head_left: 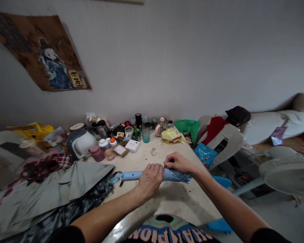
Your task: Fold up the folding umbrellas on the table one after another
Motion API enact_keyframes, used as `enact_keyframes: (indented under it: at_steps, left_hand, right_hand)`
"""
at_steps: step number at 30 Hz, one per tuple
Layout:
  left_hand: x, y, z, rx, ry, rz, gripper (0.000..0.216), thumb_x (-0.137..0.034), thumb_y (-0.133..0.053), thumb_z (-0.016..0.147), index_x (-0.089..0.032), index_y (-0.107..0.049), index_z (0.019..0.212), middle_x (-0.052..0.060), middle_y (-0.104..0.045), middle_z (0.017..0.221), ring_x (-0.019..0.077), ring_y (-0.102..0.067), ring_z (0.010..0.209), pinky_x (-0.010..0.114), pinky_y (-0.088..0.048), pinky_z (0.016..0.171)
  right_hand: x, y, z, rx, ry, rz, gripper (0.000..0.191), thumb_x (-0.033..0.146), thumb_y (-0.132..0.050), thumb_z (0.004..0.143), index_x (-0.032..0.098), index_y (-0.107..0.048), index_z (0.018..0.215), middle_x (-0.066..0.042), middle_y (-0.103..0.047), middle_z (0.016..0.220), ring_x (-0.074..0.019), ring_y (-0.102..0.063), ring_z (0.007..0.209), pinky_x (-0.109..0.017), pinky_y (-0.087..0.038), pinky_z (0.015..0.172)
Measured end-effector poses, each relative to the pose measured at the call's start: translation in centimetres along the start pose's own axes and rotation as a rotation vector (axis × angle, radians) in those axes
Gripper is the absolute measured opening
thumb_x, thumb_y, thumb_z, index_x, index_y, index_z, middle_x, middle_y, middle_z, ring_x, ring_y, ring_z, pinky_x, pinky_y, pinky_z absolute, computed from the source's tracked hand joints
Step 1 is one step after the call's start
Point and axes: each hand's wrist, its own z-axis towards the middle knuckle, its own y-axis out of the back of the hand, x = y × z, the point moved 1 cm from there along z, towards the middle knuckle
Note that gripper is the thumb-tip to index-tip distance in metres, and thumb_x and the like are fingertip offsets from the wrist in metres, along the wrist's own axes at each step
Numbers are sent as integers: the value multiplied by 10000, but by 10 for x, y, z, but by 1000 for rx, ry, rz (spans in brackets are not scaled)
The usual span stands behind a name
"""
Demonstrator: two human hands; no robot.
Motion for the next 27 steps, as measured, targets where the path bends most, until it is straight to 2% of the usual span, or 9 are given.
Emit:
enact_keyframes:
  at_steps: [4,6,9,14,17,20,22,25,27]
  left_hand:
    - [7,-3,5,129,97,-166,290,-21,-339,856,-105,-568,1012,135,-625,947,266,-594,897,397,-432,795]
    - [13,-9,7,220,219,-307,264,-37,-394,828,-111,-569,1012,146,-642,986,272,-606,935,398,-429,829]
    - [18,-27,8,301,374,-458,311,-110,-543,739,-125,-552,1049,122,-681,953,253,-649,857,323,-462,728]
    - [6,-57,12,228,626,-1064,409,-103,-644,595,-154,-588,997,56,-706,926,220,-655,835,260,-472,690]
    - [3,-55,14,184,664,-1190,342,-70,-622,596,-151,-601,927,22,-700,824,195,-642,742,251,-475,635]
    - [13,-41,12,33,692,-1127,393,-72,-587,658,-166,-563,1038,43,-690,914,194,-635,797,280,-492,697]
    - [21,-32,9,-128,670,-873,433,-63,-554,704,-175,-527,1121,79,-669,996,222,-626,868,343,-493,776]
    - [17,-27,8,-237,552,-349,421,-22,-467,772,-144,-510,1172,118,-646,981,253,-625,874,409,-487,805]
    - [7,-29,10,-220,496,-225,460,16,-446,765,-123,-485,1201,127,-643,990,248,-631,883,408,-481,819]
  right_hand:
    - [6,-3,-5,-40,49,21,131,262,-573,668,154,-573,595,29,-504,538,-101,-410,533,-228,-327,529]
    - [7,-8,-9,-148,137,-48,105,225,-564,688,160,-588,609,11,-537,590,-117,-452,582,-238,-349,565]
    - [2,-23,-13,-372,262,-98,107,205,-572,745,171,-610,650,-14,-576,662,-140,-507,647,-257,-382,608]
    - [-7,-38,-10,-614,390,27,138,265,-549,856,189,-632,775,-25,-581,717,-149,-537,676,-265,-420,608]
    - [-9,-31,-9,-744,385,192,182,347,-624,821,198,-628,927,-48,-608,861,-162,-567,759,-276,-465,651]
    - [-18,-27,-11,-901,135,492,377,443,-727,711,204,-566,954,-49,-623,877,-181,-593,784,-293,-493,661]
    - [-23,-33,-8,-813,-11,702,472,470,-763,661,206,-547,987,-53,-649,888,-195,-617,810,-308,-505,681]
    - [-17,-49,3,-640,15,946,475,430,-791,635,190,-579,985,-65,-681,965,-201,-635,859,-343,-505,788]
    - [-8,-54,11,-739,22,1079,426,354,-833,560,176,-608,873,-39,-689,876,-187,-631,778,-339,-510,770]
